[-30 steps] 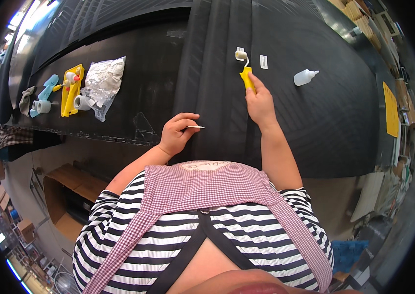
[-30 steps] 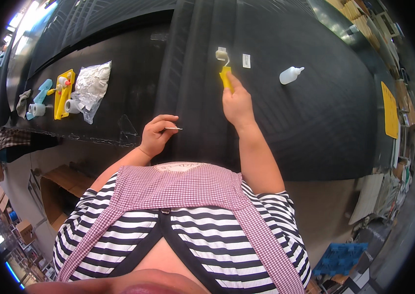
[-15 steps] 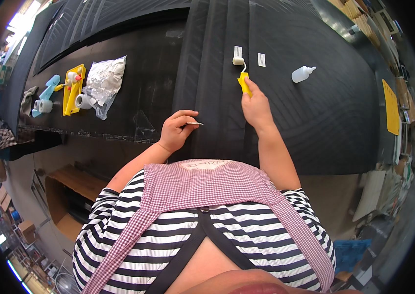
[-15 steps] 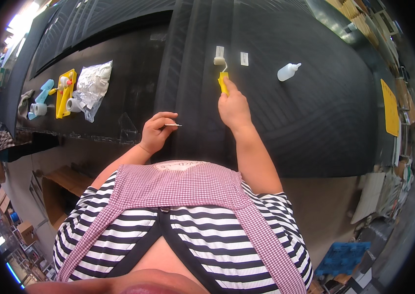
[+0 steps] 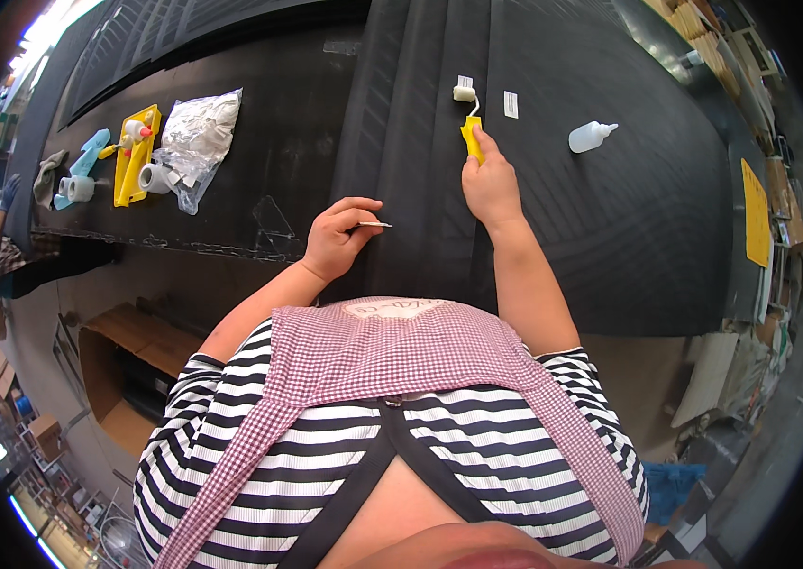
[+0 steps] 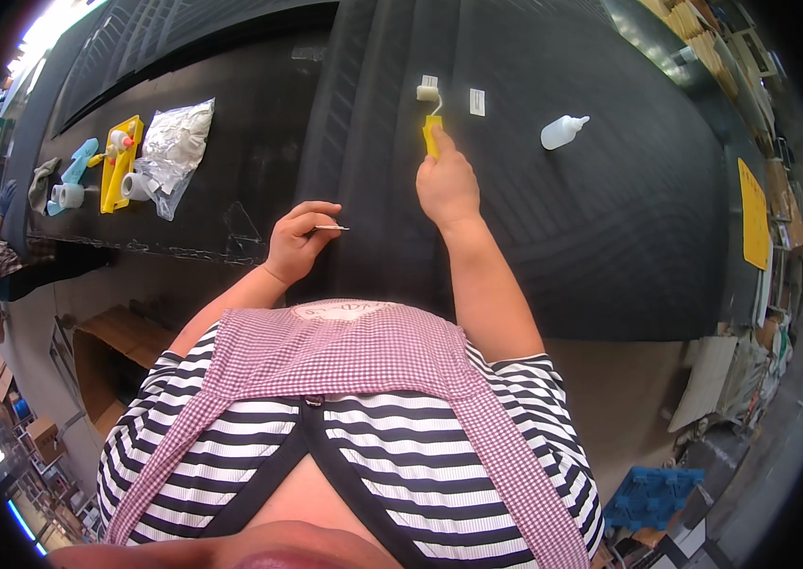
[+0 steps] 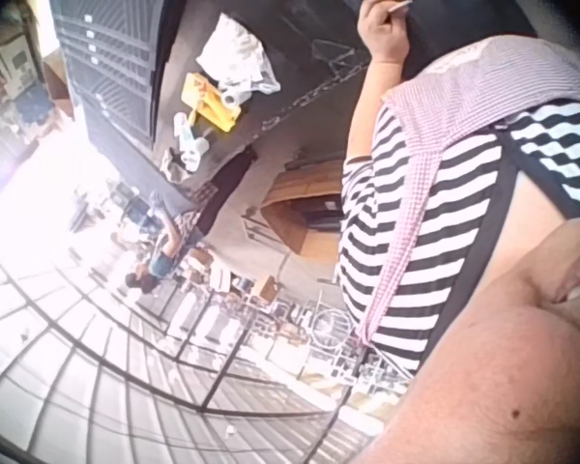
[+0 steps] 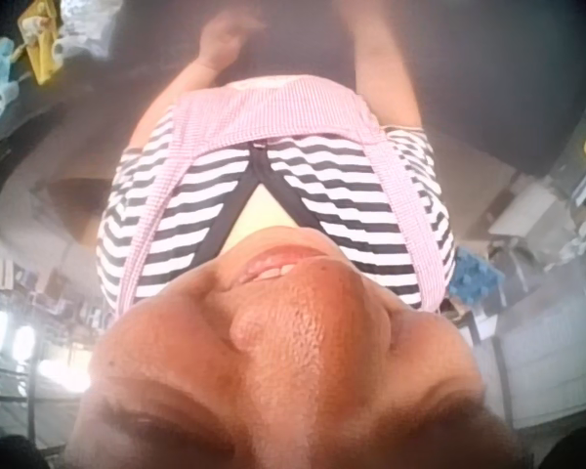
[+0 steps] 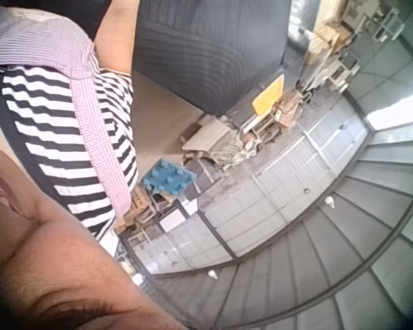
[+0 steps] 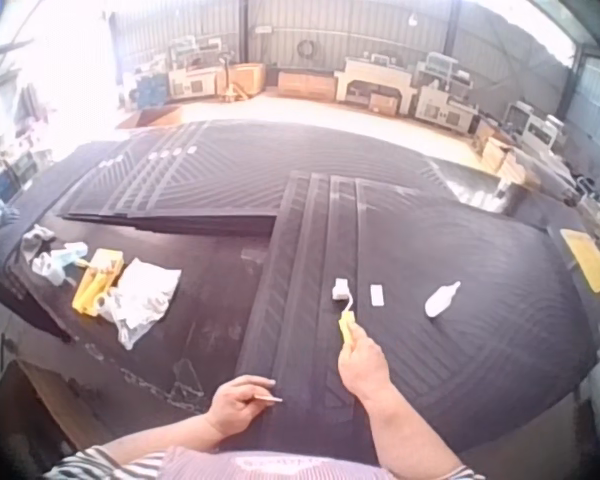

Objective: The person applies adhesive from a bottle to a large black textured surface, then presses small white rectangular labels onto the adhesive spots using a small hand roller.

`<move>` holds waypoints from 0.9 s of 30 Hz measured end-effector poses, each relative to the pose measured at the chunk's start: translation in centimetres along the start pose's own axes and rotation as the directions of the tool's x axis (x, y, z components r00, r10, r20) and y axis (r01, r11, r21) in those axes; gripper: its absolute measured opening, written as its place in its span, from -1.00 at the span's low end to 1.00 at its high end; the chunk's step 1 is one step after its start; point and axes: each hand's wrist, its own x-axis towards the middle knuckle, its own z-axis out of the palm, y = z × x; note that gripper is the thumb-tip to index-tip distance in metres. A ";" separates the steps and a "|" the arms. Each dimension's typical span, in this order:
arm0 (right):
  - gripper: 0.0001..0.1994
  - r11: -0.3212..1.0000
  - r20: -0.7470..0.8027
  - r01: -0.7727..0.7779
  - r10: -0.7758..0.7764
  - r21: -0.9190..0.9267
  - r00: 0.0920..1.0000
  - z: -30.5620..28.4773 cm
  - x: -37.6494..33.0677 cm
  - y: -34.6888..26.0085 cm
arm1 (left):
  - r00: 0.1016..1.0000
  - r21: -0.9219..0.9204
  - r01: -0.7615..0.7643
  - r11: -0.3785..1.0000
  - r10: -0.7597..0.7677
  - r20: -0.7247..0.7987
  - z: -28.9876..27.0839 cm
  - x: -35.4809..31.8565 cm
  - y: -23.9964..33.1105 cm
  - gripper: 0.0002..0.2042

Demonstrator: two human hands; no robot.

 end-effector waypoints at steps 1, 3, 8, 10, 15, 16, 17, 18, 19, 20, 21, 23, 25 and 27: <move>-0.50 0.999 0.017 -0.023 0.024 -0.039 1.000 0.1 -0.3 0.0 | 1.000 -0.009 0.006 1.000 -0.006 0.007 -0.1 0.0 0.1 -0.94; -0.50 0.999 0.024 -0.014 0.015 -0.043 1.000 0.2 -0.9 0.2 | 1.000 -0.022 0.016 1.000 -0.015 0.015 -0.1 -0.2 0.2 -0.95; -0.49 0.998 0.050 -0.035 0.038 -0.055 0.998 -0.7 -1.3 -0.1 | 1.000 -0.023 0.018 1.000 -0.017 0.012 0.0 0.0 0.3 -0.95; -0.49 0.999 0.022 0.030 -0.030 0.023 0.999 -1.0 -2.0 0.4 | 1.000 -0.015 0.026 1.000 -0.026 0.017 0.0 0.0 0.3 -0.95; -0.53 0.938 -0.080 0.152 -0.134 0.312 0.988 -0.4 -7.0 1.7 | 1.000 -0.025 0.004 1.000 -0.004 -0.008 -0.1 0.0 0.3 -0.92; -0.54 0.889 0.013 0.044 -0.056 0.455 0.998 -0.6 -8.4 1.2 | 0.999 -0.007 0.027 1.000 -0.027 0.031 -0.3 0.1 0.4 -0.93; -0.56 0.813 0.112 -0.074 0.011 0.578 0.994 -0.6 -9.6 0.9 | 0.989 -0.133 0.140 0.981 -0.134 0.054 -0.4 0.3 1.0 -0.93; -0.60 0.765 0.126 -0.076 -0.007 0.640 0.992 -0.1 -10.5 0.5 | 0.967 -0.253 0.252 0.934 -0.237 0.089 -0.4 0.4 1.8 -0.92; -0.63 0.712 0.136 -0.080 -0.022 0.697 0.990 0.5 -11.2 0.1 | 0.933 -0.364 0.360 0.859 -0.330 0.142 -0.3 0.6 3.0 -0.91; -0.67 0.674 0.153 -0.070 -0.064 0.735 0.986 1.4 -11.5 0.5 | 0.880 -0.499 0.474 0.725 -0.418 0.228 -0.3 0.8 4.6 -0.85; -0.69 0.575 0.142 -0.054 -0.108 0.816 0.984 2.3 -11.6 0.6 | 0.844 -0.548 0.535 0.643 -0.437 0.311 -0.1 1.3 5.6 -0.84; -0.70 0.580 0.173 -0.032 -0.188 0.814 0.967 3.1 -11.3 0.2 | 0.761 -0.610 0.646 0.458 -0.450 0.467 0.2 1.6 6.9 -0.81; -0.69 0.567 0.122 0.076 -0.303 0.820 0.945 3.9 -11.2 -0.8 | 0.774 -0.627 0.633 0.455 -0.387 0.501 1.0 1.2 6.8 -0.79; -0.67 0.625 0.197 0.084 -0.366 0.776 0.910 3.6 -11.1 -1.0 | 0.776 -0.600 0.630 0.492 -0.434 0.458 1.3 0.9 6.9 -0.80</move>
